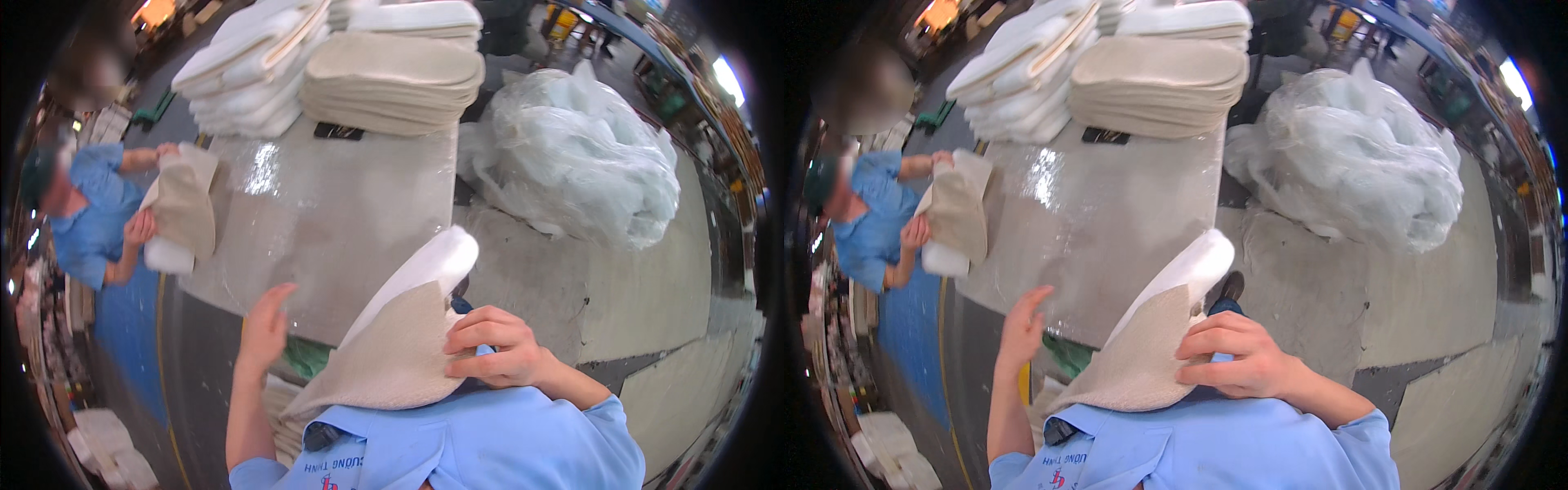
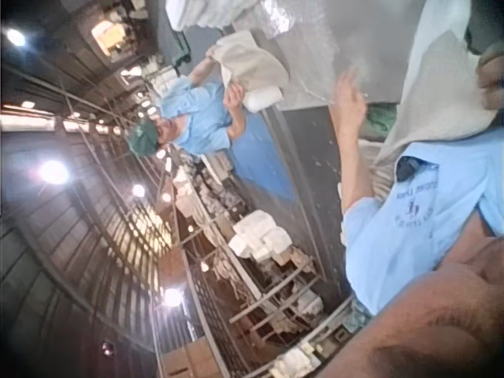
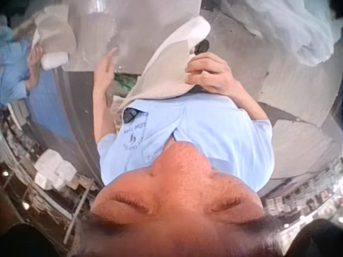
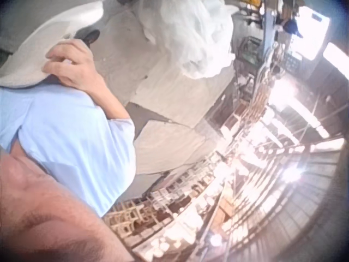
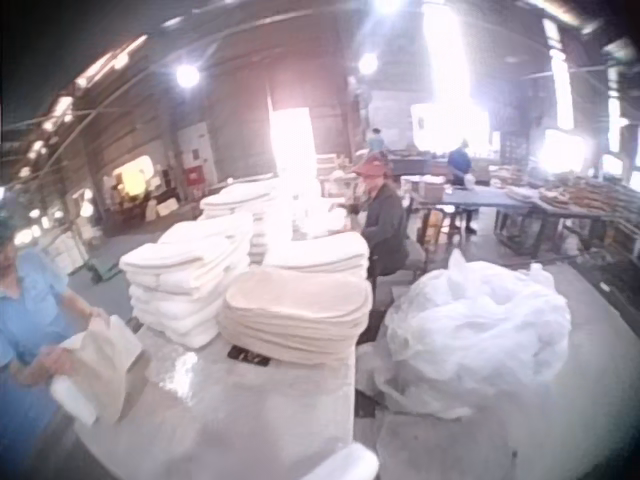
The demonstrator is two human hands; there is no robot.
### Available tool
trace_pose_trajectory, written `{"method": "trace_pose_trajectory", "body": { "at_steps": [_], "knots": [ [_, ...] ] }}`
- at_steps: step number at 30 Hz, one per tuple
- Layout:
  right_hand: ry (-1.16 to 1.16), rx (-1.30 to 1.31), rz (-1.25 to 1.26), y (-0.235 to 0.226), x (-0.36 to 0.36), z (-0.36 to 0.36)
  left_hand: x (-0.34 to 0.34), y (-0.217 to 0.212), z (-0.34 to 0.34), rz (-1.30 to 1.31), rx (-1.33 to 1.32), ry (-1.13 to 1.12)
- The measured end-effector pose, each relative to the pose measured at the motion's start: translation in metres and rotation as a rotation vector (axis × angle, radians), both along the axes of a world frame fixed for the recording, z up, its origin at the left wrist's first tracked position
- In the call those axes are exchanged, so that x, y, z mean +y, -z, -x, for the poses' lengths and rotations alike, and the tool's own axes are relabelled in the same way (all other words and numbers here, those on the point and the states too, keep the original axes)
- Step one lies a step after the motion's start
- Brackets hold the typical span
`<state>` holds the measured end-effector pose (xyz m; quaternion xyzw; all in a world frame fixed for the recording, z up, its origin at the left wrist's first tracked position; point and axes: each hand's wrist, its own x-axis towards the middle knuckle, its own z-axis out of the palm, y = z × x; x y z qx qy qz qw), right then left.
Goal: The person folds beige cushion covers on a table, aligns edges, and stacks them. The person also picks up and places cushion covers from a nearby pile. Other workers are visible in the background performing similar tasks.
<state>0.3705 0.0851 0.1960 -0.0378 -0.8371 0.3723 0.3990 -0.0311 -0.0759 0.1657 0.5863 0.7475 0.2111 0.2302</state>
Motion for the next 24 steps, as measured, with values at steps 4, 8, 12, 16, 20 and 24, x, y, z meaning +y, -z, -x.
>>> {"method": "trace_pose_trajectory", "body": {
  "at_steps": [4,8,12,16,20,24],
  "knots": [
    [0.035,0.054,-0.044,-0.003,0.001,0.005,0.103,-0.039,-0.113,-0.11,0.158,0.617],
    [0.036,0.016,-0.067,-0.011,0.0,-0.006,0.138,-0.032,-0.153,-0.127,0.211,0.899],
    [0.102,0.038,-0.048,-0.006,-0.006,-0.017,0.16,-0.043,-0.144,-0.003,0.089,1.003],
    [0.131,0.103,-0.041,-0.001,-0.01,-0.013,0.157,-0.035,-0.123,0.522,-0.558,0.745],
    [0.112,0.129,-0.049,-0.002,-0.008,-0.008,0.152,-0.029,-0.123,1.006,-1.02,0.273],
    [0.044,0.144,-0.066,-0.009,-0.005,-0.003,0.141,-0.024,-0.149,0.992,-1.19,0.175]
  ]
}}
